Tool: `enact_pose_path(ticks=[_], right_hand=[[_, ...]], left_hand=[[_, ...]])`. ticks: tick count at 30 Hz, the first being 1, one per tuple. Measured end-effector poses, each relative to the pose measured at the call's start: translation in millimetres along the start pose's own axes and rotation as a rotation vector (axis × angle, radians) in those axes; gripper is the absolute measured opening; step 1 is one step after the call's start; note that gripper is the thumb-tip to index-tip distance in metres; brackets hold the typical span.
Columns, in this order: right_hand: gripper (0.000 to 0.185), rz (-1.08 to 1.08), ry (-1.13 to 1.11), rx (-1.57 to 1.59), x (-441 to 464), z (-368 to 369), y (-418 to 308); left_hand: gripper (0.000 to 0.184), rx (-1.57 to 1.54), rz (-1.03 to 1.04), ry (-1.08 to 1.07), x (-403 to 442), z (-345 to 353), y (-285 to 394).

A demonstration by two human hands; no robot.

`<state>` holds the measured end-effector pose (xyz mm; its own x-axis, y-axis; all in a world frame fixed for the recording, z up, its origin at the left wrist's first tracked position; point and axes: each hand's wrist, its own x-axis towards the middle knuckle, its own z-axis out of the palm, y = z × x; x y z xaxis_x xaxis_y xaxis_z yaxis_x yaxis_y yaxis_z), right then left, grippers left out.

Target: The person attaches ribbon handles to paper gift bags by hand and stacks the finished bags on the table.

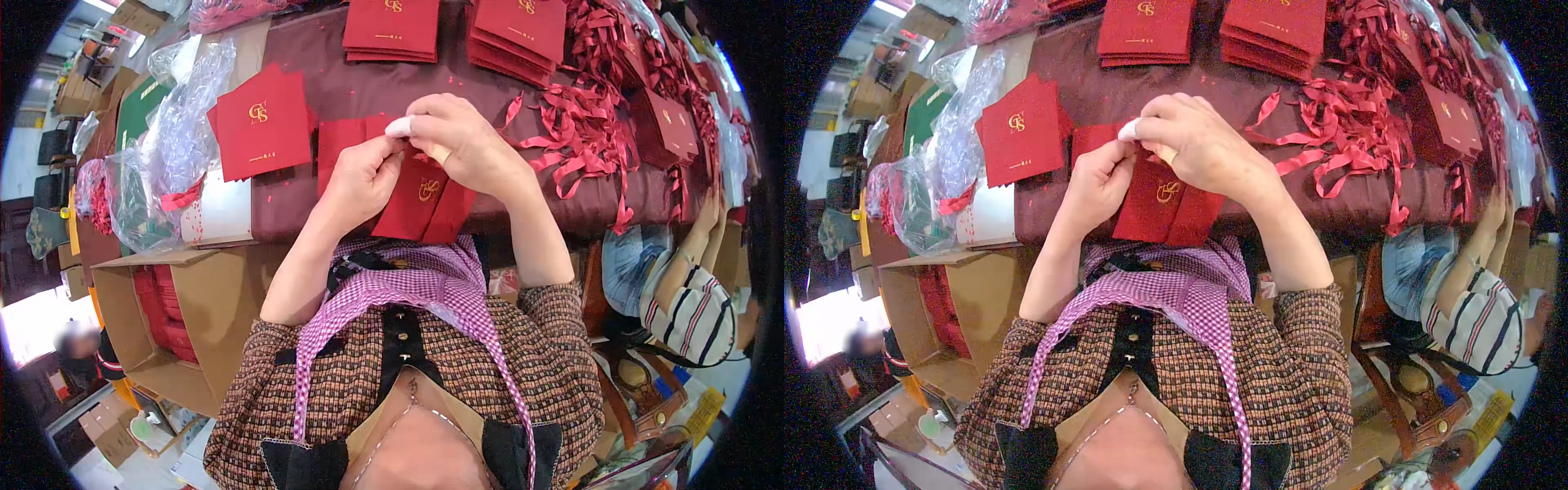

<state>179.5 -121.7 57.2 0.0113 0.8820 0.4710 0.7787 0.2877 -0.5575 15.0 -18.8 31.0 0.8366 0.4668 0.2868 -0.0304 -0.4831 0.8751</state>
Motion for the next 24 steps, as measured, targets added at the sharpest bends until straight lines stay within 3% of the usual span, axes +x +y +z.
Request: enact_pose_path(ticks=[4,6,7,9,13,15,16,18,19,21,23,24], right_hand=[[0.017,0.011,-0.034,0.077,0.6,-4.3,3.1],[0.013,0.034,-0.081,0.107,-3.0,-8.1,3.5],[0.013,0.035,-0.081,0.105,-4.9,-9.9,5.0],[0.005,0.049,-0.042,0.112,-10.1,-12.5,7.5],[0.011,0.165,-0.068,0.099,-14.8,-23.8,6.9],[0.011,0.181,-0.046,0.098,-16.2,-22.4,10.3],[0.011,0.196,-0.026,0.099,-16.8,-20.7,13.1],[0.011,0.206,-0.031,0.085,-16.6,-17.5,21.1],[0.011,0.215,-0.037,0.072,-16.2,-16.0,25.6],[0.01,0.231,-0.023,0.13,-15.1,-11.8,32.9],[0.01,0.255,0.008,0.189,-13.7,-6.1,37.1],[0.01,0.258,0.011,0.188,-13.2,-2.4,38.8]], left_hand=[[0.011,0.027,-0.084,0.012,-4.9,-0.2,-13.1],[0.011,-0.119,-0.174,0.096,-6.8,-1.4,-21.5],[0.014,-0.394,-0.395,0.088,-5.3,-11.0,-19.7],[0.015,-0.723,-0.442,0.196,-1.9,-26.0,-30.0],[0.016,-0.915,-0.45,0.337,1.1,-40.9,-34.6],[0.015,-0.542,-0.415,0.389,0.8,-42.2,-28.6],[0.015,-0.088,-0.249,0.491,1.2,-31.0,-19.9],[0.021,0.35,0.031,0.518,-0.5,-27.2,-6.2],[0.019,0.37,0.087,0.477,-3.1,-26.1,0.1],[0.013,0.338,0.178,0.195,-9.6,-24.8,2.6],[0.013,0.159,-0.106,0.039,-15.8,-10.8,9.8],[0.013,0.159,-0.105,0.036,-16.7,-8.7,4.4]])
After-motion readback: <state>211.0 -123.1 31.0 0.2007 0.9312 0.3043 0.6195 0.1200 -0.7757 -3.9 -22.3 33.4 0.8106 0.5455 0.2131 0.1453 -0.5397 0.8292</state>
